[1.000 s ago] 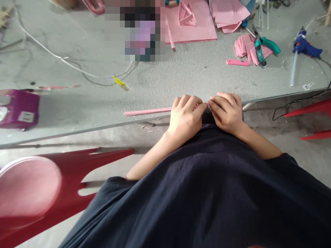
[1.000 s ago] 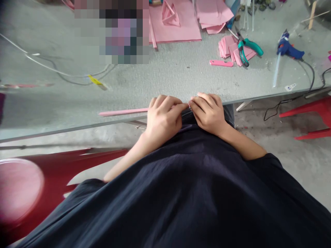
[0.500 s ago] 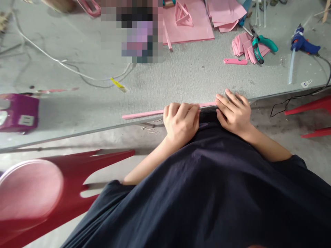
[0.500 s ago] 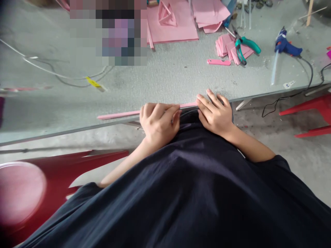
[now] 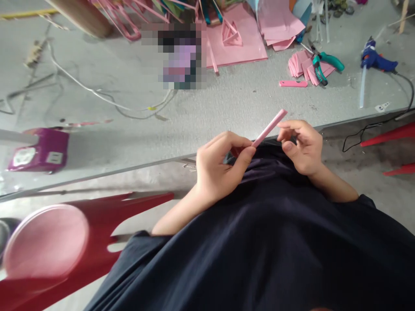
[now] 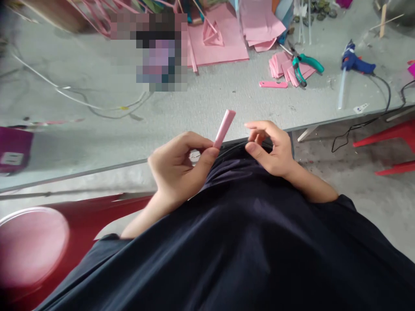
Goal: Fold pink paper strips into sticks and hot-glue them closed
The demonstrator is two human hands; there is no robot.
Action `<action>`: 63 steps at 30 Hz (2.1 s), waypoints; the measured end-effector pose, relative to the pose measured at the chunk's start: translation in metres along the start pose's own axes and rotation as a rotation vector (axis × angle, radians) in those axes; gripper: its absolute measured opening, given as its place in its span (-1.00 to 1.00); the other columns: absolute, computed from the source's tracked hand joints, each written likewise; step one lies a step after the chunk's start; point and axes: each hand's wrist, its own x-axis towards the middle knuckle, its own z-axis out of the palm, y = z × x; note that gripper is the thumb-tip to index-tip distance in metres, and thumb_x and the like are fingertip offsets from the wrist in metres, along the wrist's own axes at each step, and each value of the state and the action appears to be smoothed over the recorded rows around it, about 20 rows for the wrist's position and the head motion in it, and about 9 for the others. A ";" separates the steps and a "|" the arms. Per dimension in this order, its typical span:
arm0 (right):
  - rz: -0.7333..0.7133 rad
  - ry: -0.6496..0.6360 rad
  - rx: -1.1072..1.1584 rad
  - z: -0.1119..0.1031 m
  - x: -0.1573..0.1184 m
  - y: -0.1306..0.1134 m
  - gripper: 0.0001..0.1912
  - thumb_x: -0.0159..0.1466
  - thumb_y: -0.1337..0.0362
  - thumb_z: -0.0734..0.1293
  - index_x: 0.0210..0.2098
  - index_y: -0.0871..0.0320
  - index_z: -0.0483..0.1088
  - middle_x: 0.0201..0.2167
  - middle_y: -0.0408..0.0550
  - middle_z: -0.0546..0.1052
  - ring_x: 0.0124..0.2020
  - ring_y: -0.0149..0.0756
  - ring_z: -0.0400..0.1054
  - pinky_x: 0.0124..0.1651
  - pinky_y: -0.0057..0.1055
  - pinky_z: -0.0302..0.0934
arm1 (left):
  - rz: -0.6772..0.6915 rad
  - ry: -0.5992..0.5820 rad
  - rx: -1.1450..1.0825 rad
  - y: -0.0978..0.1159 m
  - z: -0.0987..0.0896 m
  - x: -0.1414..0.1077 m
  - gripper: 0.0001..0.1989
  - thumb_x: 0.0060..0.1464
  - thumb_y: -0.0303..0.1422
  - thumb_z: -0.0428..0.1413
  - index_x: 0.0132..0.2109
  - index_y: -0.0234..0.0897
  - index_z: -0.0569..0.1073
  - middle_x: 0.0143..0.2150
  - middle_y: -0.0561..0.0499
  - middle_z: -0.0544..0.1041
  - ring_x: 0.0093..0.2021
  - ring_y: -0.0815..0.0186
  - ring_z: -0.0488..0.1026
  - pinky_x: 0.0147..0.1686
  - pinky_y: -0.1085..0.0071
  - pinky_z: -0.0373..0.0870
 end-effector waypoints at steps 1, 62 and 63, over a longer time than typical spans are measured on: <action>0.060 -0.045 0.104 0.003 0.005 -0.008 -0.58 0.52 -0.16 0.46 0.07 0.04 0.63 -0.35 -0.15 0.61 -0.39 -0.32 0.48 -0.30 -0.32 0.38 | -0.078 -0.073 -0.068 0.005 0.001 0.004 -0.89 0.38 -0.33 0.31 -0.19 -0.17 0.68 -0.35 0.05 0.63 -0.37 0.30 0.52 -0.31 0.33 0.51; 0.631 0.065 0.408 -0.007 0.034 0.014 -0.43 0.27 -0.23 0.67 -0.07 0.12 0.65 -0.43 -0.19 0.65 -0.58 -0.46 0.46 -0.52 -0.48 0.33 | -0.496 -0.532 -0.089 -0.037 -0.019 -0.013 -0.67 0.39 -0.14 0.08 -0.28 -0.18 0.58 -0.47 0.08 0.53 -0.43 0.28 0.45 -0.36 0.37 0.39; 0.623 0.039 0.395 -0.013 0.036 0.014 -0.41 0.27 -0.25 0.67 -0.03 0.12 0.66 -0.39 -0.16 0.68 -0.55 -0.45 0.48 -0.50 -0.48 0.35 | -0.505 -0.538 -0.114 -0.038 -0.018 -0.013 -0.67 0.40 -0.13 0.08 -0.29 -0.18 0.56 -0.47 0.08 0.52 -0.44 0.29 0.44 -0.37 0.37 0.37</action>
